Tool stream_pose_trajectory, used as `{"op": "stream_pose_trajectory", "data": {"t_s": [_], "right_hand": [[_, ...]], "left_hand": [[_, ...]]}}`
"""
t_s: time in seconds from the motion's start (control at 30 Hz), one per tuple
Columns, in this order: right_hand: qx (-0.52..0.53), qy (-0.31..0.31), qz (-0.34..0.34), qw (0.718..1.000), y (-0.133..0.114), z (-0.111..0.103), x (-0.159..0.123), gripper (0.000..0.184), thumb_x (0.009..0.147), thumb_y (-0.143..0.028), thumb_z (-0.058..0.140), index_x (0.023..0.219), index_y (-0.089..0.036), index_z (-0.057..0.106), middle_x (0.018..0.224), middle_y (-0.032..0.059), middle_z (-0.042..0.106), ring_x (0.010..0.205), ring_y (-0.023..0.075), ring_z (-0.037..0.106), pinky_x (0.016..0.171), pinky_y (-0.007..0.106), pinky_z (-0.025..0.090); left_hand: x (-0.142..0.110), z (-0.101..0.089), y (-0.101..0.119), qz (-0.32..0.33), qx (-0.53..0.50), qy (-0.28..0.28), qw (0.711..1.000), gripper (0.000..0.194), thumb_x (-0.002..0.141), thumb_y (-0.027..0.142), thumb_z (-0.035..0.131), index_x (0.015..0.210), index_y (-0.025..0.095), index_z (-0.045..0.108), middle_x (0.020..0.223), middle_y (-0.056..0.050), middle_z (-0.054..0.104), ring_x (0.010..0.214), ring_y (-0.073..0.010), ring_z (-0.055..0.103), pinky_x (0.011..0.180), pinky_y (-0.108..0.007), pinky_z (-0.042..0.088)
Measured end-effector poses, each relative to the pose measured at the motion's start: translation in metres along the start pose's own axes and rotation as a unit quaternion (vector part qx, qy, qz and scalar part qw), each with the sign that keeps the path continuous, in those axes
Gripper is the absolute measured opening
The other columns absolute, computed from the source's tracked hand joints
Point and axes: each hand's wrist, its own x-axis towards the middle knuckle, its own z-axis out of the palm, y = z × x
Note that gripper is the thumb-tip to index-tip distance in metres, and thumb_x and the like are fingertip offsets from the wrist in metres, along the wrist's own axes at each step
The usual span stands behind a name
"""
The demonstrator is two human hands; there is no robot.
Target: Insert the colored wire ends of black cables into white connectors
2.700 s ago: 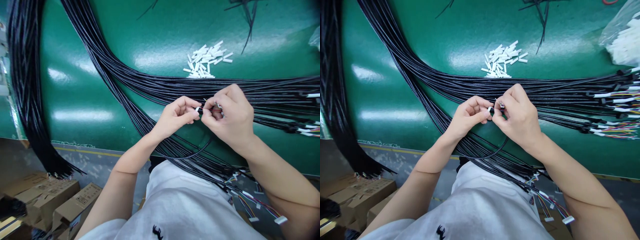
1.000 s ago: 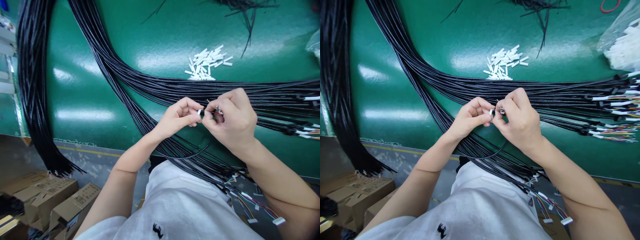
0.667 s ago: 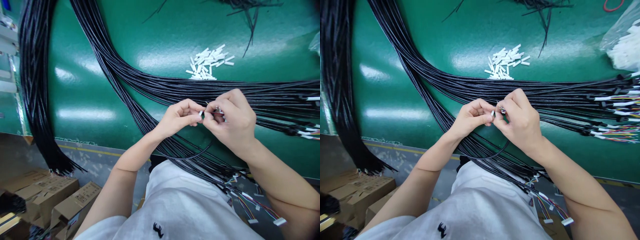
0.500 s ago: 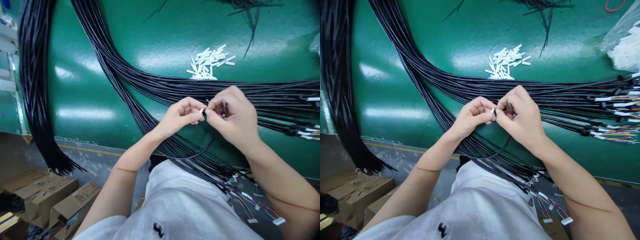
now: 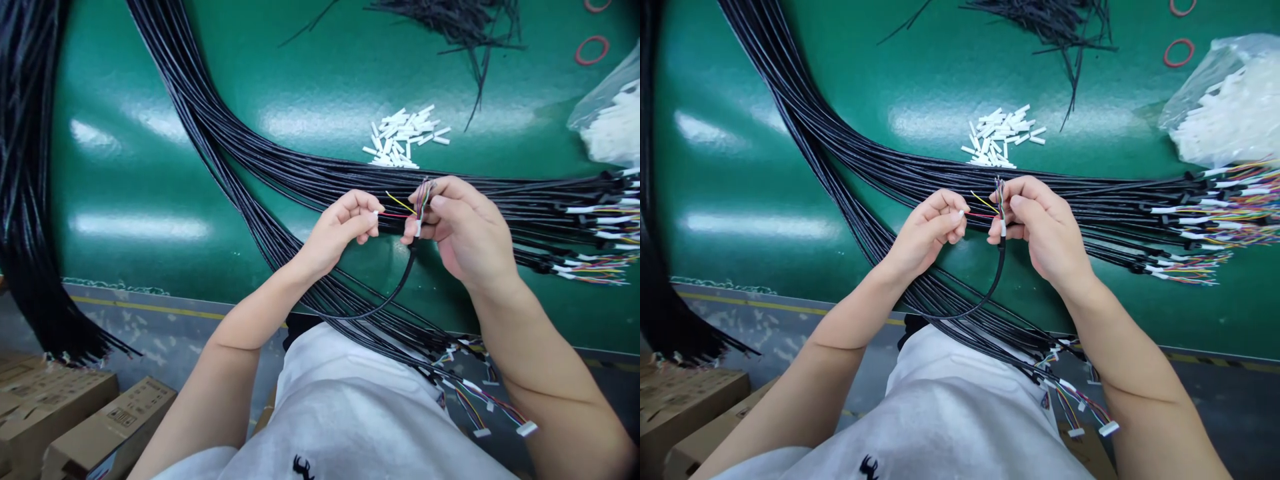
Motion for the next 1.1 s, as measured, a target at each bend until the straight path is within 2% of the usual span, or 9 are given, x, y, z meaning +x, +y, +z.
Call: {"op": "stream_pose_trajectory", "data": {"t_s": [0.1,0.23,0.4,0.73,1.0,1.1], "right_hand": [[0.024,0.010,0.007,1.000,-0.004,0.001,-0.003,0.009,0.088,-0.027,0.073,0.089,-0.023,0.066,0.077,-0.0039,0.065,0.062,0.0144,0.073,0.056,0.028,0.063],[-0.037,0.023,0.008,0.999,-0.010,0.003,-0.008,0.021,0.087,-0.029,0.085,0.086,-0.024,0.065,0.081,-0.0044,0.065,0.065,0.0108,0.072,0.063,0.024,0.061],[0.052,0.026,0.072,0.996,-0.013,0.004,-0.004,0.032,0.080,-0.038,0.090,0.080,-0.023,0.062,0.081,-0.0051,0.062,0.064,0.0123,0.072,0.061,0.027,0.065],[0.080,0.017,0.106,0.991,-0.013,0.004,-0.002,0.020,0.081,-0.033,0.088,0.080,-0.023,0.070,0.089,-0.0028,0.062,0.065,0.0096,0.070,0.062,0.025,0.067],[0.074,0.042,0.103,0.991,-0.015,0.008,-0.002,0.023,0.080,-0.032,0.088,0.079,-0.021,0.069,0.079,-0.0039,0.064,0.064,0.0108,0.074,0.064,0.023,0.068],[0.066,0.049,0.105,0.991,-0.015,0.010,-0.003,0.022,0.082,-0.030,0.085,0.077,-0.021,0.066,0.076,-0.0041,0.062,0.065,0.0120,0.075,0.065,0.026,0.069]], "left_hand": [[0.000,0.001,0.001,-0.004,0.000,0.010,1.000,0.035,0.079,0.042,0.085,0.092,0.018,0.064,0.064,0.006,0.059,0.056,-0.0033,0.050,0.055,-0.015,0.042],[0.000,0.001,0.002,0.005,0.000,0.012,1.000,0.029,0.081,0.037,0.081,0.092,0.017,0.064,0.064,0.006,0.061,0.056,-0.0031,0.050,0.056,-0.014,0.042],[0.000,0.002,0.002,-0.008,-0.015,0.034,0.999,0.028,0.079,0.036,0.081,0.089,0.017,0.063,0.063,0.006,0.059,0.055,-0.0026,0.049,0.054,-0.014,0.041],[0.000,0.003,0.003,-0.017,-0.038,0.041,0.998,0.027,0.077,0.033,0.081,0.089,0.016,0.064,0.062,0.007,0.060,0.054,-0.0012,0.048,0.053,-0.012,0.040],[-0.001,0.003,0.004,-0.025,-0.050,0.060,0.997,0.026,0.075,0.032,0.081,0.088,0.016,0.065,0.062,0.007,0.060,0.053,-0.0007,0.049,0.053,-0.011,0.039],[-0.001,0.004,0.005,-0.022,-0.059,0.068,0.996,0.026,0.074,0.031,0.081,0.087,0.016,0.065,0.061,0.007,0.059,0.054,-0.0009,0.050,0.053,-0.011,0.039]]}}
